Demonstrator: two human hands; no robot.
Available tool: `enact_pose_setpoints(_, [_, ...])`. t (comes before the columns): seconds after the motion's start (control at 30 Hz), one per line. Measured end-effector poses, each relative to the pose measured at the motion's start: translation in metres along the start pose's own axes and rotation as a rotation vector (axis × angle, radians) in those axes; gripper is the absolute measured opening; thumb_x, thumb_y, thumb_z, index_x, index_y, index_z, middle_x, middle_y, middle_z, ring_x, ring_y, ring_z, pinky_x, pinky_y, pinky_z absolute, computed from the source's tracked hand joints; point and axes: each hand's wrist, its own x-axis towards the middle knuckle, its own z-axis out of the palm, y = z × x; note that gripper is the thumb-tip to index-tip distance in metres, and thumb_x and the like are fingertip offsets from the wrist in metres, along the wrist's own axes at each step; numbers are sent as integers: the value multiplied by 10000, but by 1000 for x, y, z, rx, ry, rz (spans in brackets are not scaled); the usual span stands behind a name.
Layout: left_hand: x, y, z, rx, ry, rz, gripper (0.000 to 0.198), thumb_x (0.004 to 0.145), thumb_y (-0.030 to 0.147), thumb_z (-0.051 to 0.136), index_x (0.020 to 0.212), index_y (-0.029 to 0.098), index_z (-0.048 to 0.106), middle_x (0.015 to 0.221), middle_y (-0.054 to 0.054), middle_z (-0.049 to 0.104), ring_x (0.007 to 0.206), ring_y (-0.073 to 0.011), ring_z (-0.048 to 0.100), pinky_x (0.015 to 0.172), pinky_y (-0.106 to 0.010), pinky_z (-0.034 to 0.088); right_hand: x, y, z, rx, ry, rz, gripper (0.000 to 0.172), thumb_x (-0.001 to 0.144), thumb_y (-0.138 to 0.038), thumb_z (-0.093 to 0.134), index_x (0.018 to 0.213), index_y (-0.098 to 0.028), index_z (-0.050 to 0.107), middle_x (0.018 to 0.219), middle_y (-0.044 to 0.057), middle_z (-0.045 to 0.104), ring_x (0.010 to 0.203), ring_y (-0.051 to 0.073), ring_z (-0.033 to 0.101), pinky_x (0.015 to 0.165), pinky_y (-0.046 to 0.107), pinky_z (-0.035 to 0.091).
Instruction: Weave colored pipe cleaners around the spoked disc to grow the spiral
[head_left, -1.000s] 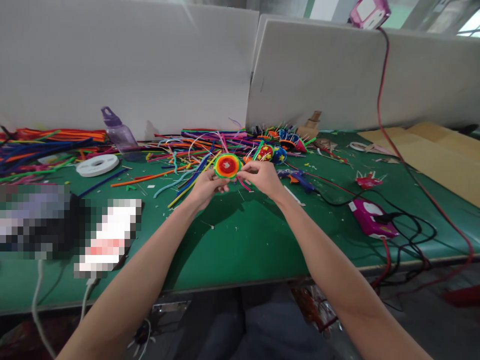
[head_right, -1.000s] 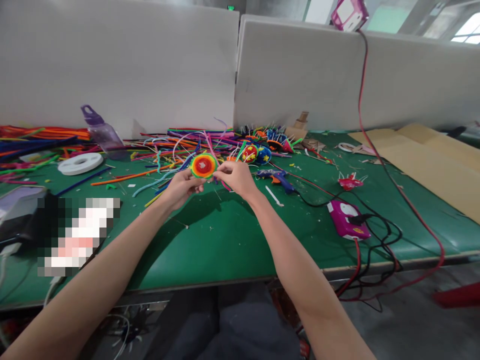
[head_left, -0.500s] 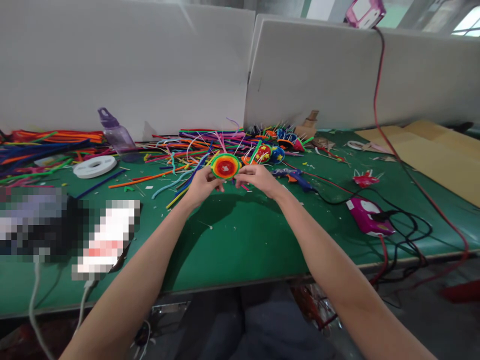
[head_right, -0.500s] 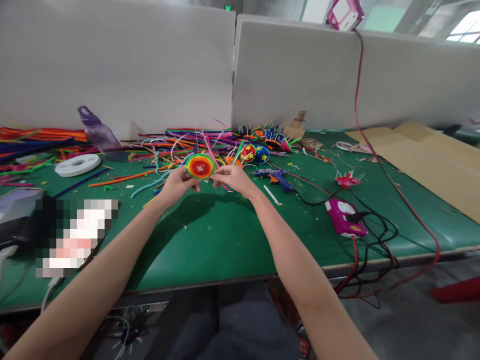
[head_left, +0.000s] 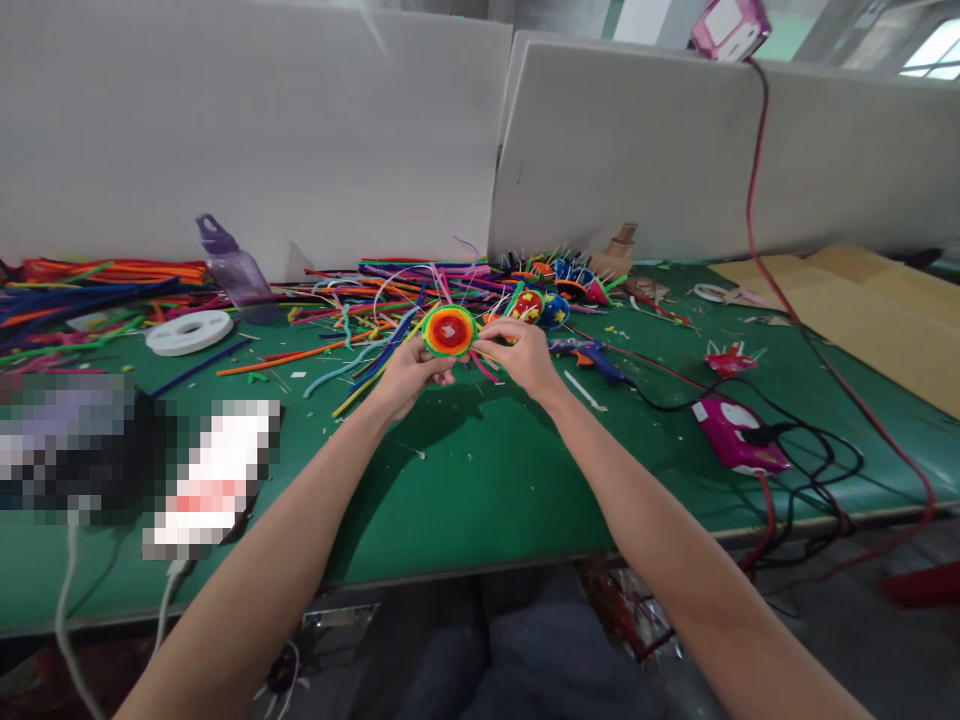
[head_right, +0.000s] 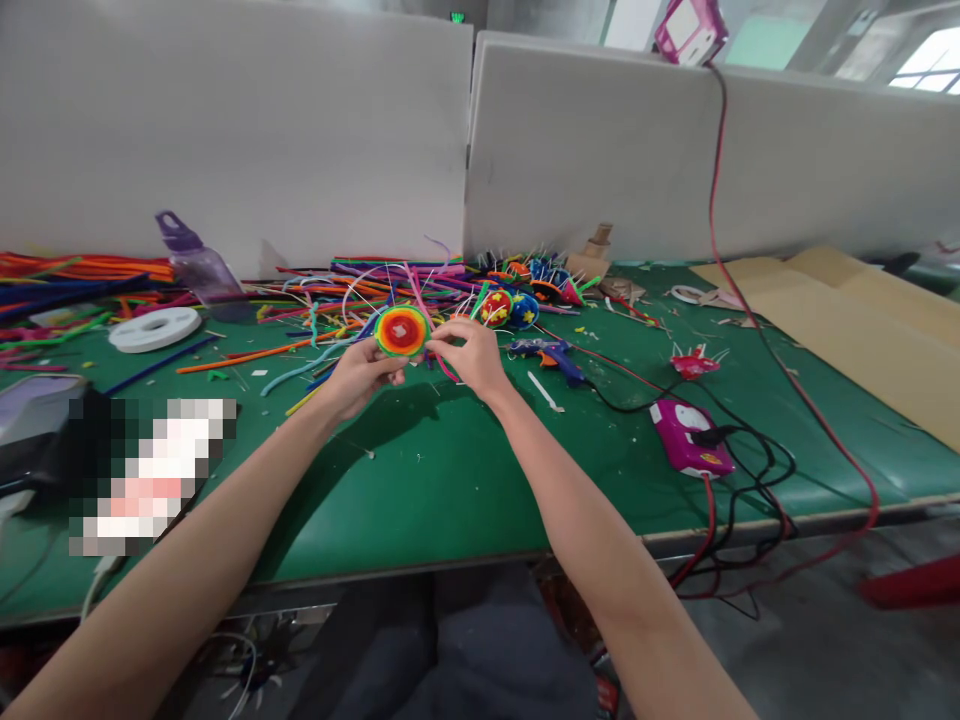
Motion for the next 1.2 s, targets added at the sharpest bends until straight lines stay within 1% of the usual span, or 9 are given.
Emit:
enact_pose_setpoints(0.1, [1, -1, 2, -135, 12, -129, 151, 643, 119, 729, 773, 133, 652, 664, -34, 698, 494, -64, 541, 497, -175, 436, -3, 2, 2, -312, 88, -292, 153, 869, -276, 600, 745, -239, 683, 901, 61, 688, 930, 226, 609, 908, 420, 416])
enact_pose_setpoints(0.2, [1, -1, 3, -179, 19, -173, 145, 637, 103, 725, 762, 129, 655, 696, -43, 711, 492, -56, 541, 505, -171, 447, -3, 3, 2, -433, 87, -396, 187, 891, -245, 569, 738, -231, 674, 871, 62, 688, 913, 225, 609, 898, 428, 412])
enact_pose_setpoints(0.27, [1, 0, 3, -139, 24, -114, 161, 637, 108, 730, 771, 135, 646, 650, -28, 695, 488, -67, 549, 504, -181, 444, -1, 3, 1, -330, 81, -324, 150, 857, -245, 608, 724, -216, 669, 846, 57, 694, 880, 220, 619, 865, 413, 437])
enact_pose_setpoints(0.33, [0, 1, 1, -65, 38, -24, 171, 644, 118, 730, 776, 143, 626, 576, -8, 662, 485, -89, 564, 512, -201, 443, 1, 1, -2, -111, 11, -134, 136, 822, -276, 648, 711, -202, 674, 796, 48, 699, 815, 206, 633, 812, 387, 470])
enact_pose_setpoints(0.43, [0, 2, 0, 37, 32, 64, 172, 660, 138, 724, 778, 148, 600, 531, -1, 639, 489, -124, 588, 534, -240, 451, 4, -2, -9, 228, -162, 176, 252, 819, -376, 652, 655, -187, 679, 702, 43, 689, 724, 179, 643, 777, 365, 498])
enact_pose_setpoints(0.5, [0, 2, 0, 73, 7, 83, 182, 658, 150, 726, 788, 148, 599, 544, -4, 646, 491, -136, 596, 536, -256, 453, 5, -2, -12, 348, -214, 298, 287, 797, -413, 674, 633, -177, 681, 674, 45, 684, 690, 166, 642, 769, 357, 502])
enact_pose_setpoints(0.77, [-1, 2, 1, 65, -18, 68, 219, 631, 171, 751, 801, 149, 614, 565, -8, 659, 498, -131, 590, 531, -256, 450, 5, 1, -17, 427, -303, 364, 296, 686, -445, 767, 678, -158, 696, 700, 51, 689, 639, 143, 610, 629, 310, 465])
enact_pose_setpoints(0.97, [-1, 1, -2, 10, -32, -22, 199, 628, 171, 756, 801, 136, 663, 699, -45, 711, 516, -97, 565, 537, -236, 449, 4, -4, -11, 102, -234, 153, 198, 778, -342, 677, 674, -175, 661, 641, 19, 655, 608, 140, 575, 637, 314, 444])
enact_pose_setpoints(1.2, [2, 1, 0, -114, 42, -165, 123, 630, 97, 727, 733, 135, 672, 626, -8, 658, 502, -64, 530, 519, -185, 448, -1, -2, 0, -612, -104, -368, 187, 941, -215, 502, 809, -178, 630, 844, 88, 689, 842, 217, 602, 820, 377, 397])
